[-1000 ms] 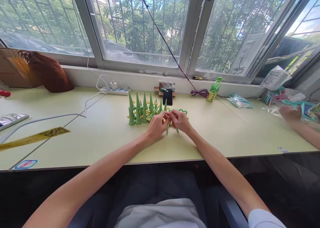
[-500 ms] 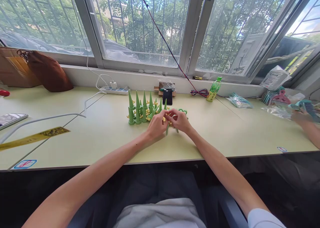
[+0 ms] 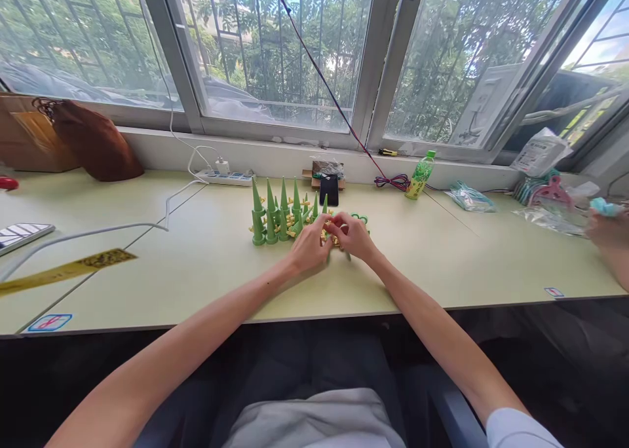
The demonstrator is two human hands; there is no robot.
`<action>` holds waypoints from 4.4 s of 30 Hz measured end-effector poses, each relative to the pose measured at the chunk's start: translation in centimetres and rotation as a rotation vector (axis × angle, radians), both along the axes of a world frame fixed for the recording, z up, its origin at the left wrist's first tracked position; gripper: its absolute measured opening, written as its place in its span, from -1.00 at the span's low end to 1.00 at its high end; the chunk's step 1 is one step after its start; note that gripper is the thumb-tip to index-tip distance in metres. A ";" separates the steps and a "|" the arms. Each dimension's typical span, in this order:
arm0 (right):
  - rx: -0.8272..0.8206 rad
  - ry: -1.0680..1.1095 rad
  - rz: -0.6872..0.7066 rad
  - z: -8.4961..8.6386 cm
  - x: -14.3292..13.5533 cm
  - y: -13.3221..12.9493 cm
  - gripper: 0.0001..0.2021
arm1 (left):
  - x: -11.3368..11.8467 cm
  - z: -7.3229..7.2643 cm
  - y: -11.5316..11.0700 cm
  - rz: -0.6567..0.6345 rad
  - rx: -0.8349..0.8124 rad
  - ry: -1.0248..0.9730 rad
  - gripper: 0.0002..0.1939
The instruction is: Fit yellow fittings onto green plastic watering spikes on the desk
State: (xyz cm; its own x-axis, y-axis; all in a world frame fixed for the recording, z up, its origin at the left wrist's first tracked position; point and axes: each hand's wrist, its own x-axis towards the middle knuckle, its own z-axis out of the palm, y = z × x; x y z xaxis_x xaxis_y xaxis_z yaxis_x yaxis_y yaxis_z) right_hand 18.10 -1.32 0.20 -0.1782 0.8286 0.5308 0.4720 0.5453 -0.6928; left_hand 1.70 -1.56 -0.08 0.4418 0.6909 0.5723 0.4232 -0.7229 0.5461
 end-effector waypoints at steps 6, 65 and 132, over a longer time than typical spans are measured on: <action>0.025 -0.010 -0.090 0.1 0.1 0.2 -0.78 | -0.1 -0.2 0.3 0.030 -0.013 0.021 -0.54; 0.145 0.180 -0.265 1.1 0.2 -0.4 -0.74 | 0.0 0.5 -0.3 0.025 0.100 -0.120 -0.74; 0.102 0.106 -0.056 -0.1 -0.2 0.3 -0.64 | 0.1 0.2 0.1 0.113 0.205 -0.247 -0.63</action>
State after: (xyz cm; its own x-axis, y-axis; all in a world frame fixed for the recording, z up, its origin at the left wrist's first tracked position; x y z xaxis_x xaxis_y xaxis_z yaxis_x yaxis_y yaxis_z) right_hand 17.94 -0.99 0.10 -0.0722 0.7765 0.6259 0.4308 0.5903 -0.6826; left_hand 1.79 -1.49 0.17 0.1995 0.5871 0.7845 0.3798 -0.7844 0.4904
